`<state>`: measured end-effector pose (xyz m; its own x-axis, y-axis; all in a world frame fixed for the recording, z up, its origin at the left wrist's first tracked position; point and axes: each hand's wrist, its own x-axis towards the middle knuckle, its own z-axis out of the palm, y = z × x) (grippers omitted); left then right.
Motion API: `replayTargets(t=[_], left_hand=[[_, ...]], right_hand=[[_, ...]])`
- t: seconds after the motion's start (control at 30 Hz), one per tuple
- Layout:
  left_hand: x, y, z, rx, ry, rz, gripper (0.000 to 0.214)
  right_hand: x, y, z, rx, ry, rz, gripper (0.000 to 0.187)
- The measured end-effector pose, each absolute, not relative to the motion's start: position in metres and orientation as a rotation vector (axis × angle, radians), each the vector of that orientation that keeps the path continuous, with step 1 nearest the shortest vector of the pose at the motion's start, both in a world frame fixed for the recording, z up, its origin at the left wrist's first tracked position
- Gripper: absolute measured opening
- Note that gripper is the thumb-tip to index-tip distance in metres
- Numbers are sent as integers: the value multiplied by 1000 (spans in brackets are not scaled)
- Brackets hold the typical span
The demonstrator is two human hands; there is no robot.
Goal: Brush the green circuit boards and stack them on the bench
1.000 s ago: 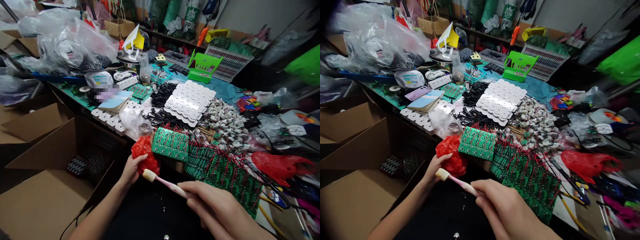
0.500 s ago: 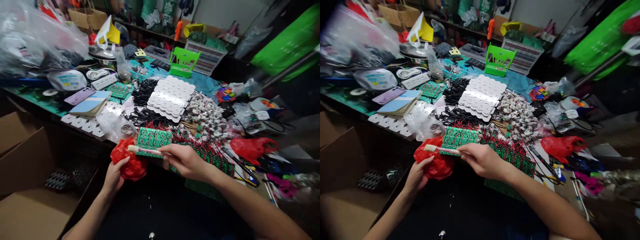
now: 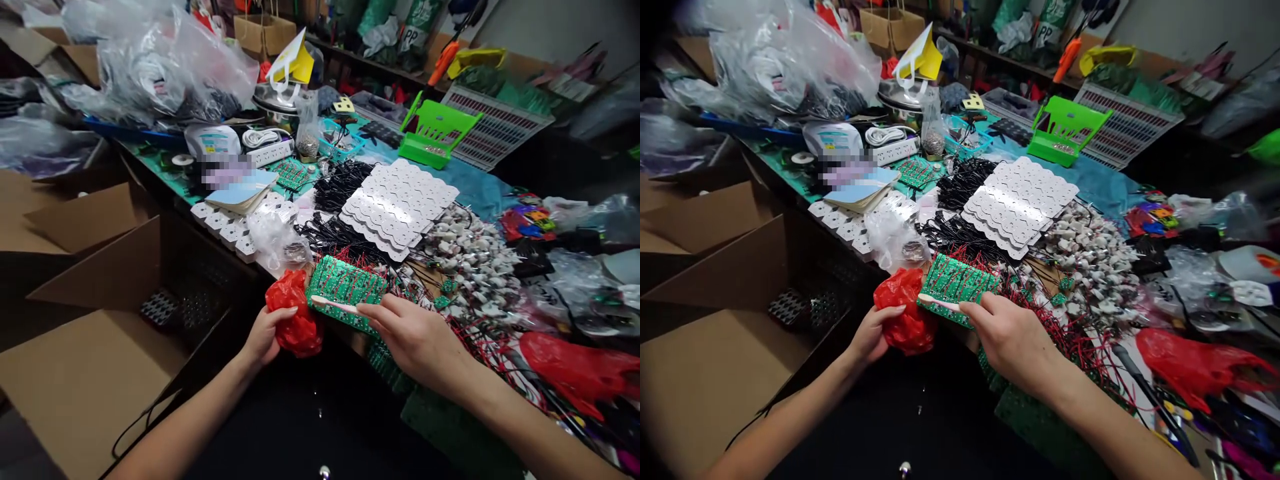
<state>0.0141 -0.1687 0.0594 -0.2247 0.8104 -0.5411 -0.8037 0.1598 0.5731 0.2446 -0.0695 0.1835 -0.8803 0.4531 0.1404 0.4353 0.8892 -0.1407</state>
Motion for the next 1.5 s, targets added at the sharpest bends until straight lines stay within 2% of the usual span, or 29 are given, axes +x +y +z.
replayTargets(t=[0.37,0.53,0.7,1.0,1.17,1.33,1.4,1.5], left_hand=[[16,-164,57,13,994,1468,33],[16,-164,58,2,975,1459,33],[16,-165,60,-13,972,1470,31],[18,-167,59,-26,982,1477,36],[18,-166,57,-31,992,1467,37],[17,-166,57,-20,979,1457,38],[17,-167,58,-23,980,1460,37],[18,-167,61,-33,985,1464,40]], right_hand=[[238,-68,179,-744,-2913,219,30],[238,-65,183,-675,-2907,371,30],[239,-51,190,-785,-2802,243,32],[234,-46,193,-583,-2966,356,33],[230,-28,188,-620,-2978,199,37],[229,3,178,-914,-2880,32,32],[231,9,181,-976,-2843,82,30],[237,3,194,-860,-2863,365,28]])
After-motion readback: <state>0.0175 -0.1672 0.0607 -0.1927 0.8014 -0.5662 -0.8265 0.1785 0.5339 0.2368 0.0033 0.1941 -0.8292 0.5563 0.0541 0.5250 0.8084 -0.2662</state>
